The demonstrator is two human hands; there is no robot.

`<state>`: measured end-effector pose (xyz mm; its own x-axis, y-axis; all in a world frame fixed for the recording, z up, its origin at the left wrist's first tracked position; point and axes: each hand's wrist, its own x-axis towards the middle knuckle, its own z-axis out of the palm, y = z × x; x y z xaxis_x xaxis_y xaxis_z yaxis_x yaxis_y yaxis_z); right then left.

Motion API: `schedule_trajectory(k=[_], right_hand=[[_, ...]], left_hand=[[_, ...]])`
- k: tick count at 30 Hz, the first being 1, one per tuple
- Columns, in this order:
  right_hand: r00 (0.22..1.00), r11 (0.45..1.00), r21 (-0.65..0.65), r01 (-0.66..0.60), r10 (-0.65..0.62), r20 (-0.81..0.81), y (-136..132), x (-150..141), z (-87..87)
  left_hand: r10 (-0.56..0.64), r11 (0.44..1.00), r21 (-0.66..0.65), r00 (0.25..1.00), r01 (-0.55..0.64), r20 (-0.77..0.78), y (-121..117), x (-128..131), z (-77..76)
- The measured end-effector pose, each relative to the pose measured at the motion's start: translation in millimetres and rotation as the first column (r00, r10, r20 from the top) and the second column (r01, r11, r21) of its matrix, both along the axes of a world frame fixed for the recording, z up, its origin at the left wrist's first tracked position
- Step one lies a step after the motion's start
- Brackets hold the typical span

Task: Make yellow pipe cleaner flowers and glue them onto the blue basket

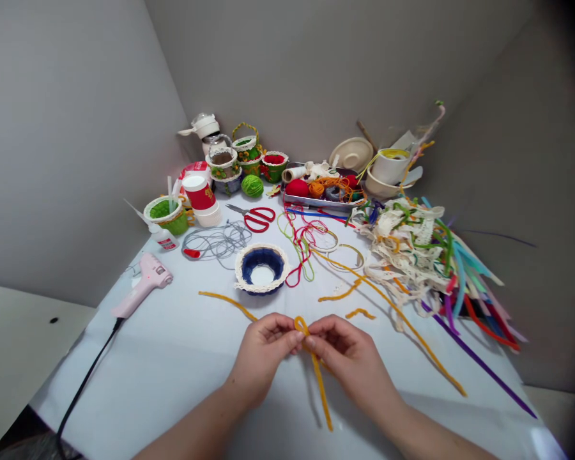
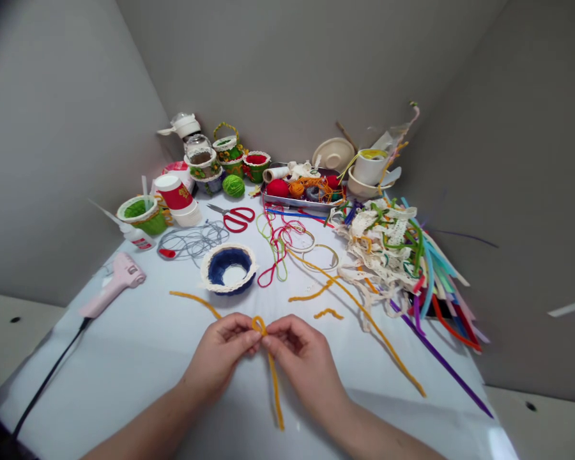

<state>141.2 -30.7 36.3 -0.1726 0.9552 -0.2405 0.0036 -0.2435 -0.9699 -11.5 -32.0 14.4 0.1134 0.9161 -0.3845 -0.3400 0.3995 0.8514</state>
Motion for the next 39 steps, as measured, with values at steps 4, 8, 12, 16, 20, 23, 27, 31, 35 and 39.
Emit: schedule_trajectory(k=[4, 8, 12, 16, 20, 23, 27, 31, 35, 39], right_hand=[[0.999, 0.999, 0.003, 0.047, -0.047, 0.000, -2, -1, -2.7], [0.997, 0.997, 0.016, 0.071, -0.071, 0.016, -5, -2, -8.1], [0.999, 0.999, 0.025, 0.045, -0.046, 0.020, -6, -2, -11.8], [1.000, 0.998, 0.068, 0.015, -0.016, 0.024, -7, -2, -12.6], [0.997, 0.970, 0.242, -0.033, 0.017, 0.069, -9, 0, -11.4], [0.992, 0.934, 0.349, -0.070, 0.028, 0.124, -8, 2, -9.5], [0.985, 0.928, 0.357, -0.108, 0.052, 0.163, -6, 2, -8.4], [0.982, 0.942, 0.311, -0.128, 0.076, 0.174, -5, 2, -9.0], [0.975, 0.966, 0.214, -0.145, 0.103, 0.197, -3, 4, -7.7], [0.937, 0.947, 0.241, -0.212, 0.127, 0.325, -2, 7, -7.9]], left_hand=[[0.032, 0.999, -0.012, 0.999, -0.032, 0.030, -1, 1, -0.7], [0.063, 0.998, -0.024, 0.994, -0.061, 0.085, -2, 2, -2.5], [0.064, 0.998, -0.033, 0.994, -0.062, 0.087, -2, 3, -5.8], [0.070, 0.997, -0.042, 0.995, -0.067, 0.071, -4, 3, -9.0], [0.099, 0.995, -0.007, 0.993, -0.099, 0.068, -3, 2, -6.5], [0.088, 0.996, -0.015, 0.982, -0.087, 0.167, -2, 2, -1.8], [0.049, 0.996, -0.079, 0.960, -0.028, 0.276, -2, 2, 2.1], [0.034, 0.998, -0.060, 0.983, -0.023, 0.180, -3, 2, -0.8], [0.025, 0.999, -0.043, 0.996, -0.021, 0.090, -3, 1, -2.1], [-0.015, 0.997, -0.077, 0.999, 0.012, -0.036, 0, 1, 6.1]])
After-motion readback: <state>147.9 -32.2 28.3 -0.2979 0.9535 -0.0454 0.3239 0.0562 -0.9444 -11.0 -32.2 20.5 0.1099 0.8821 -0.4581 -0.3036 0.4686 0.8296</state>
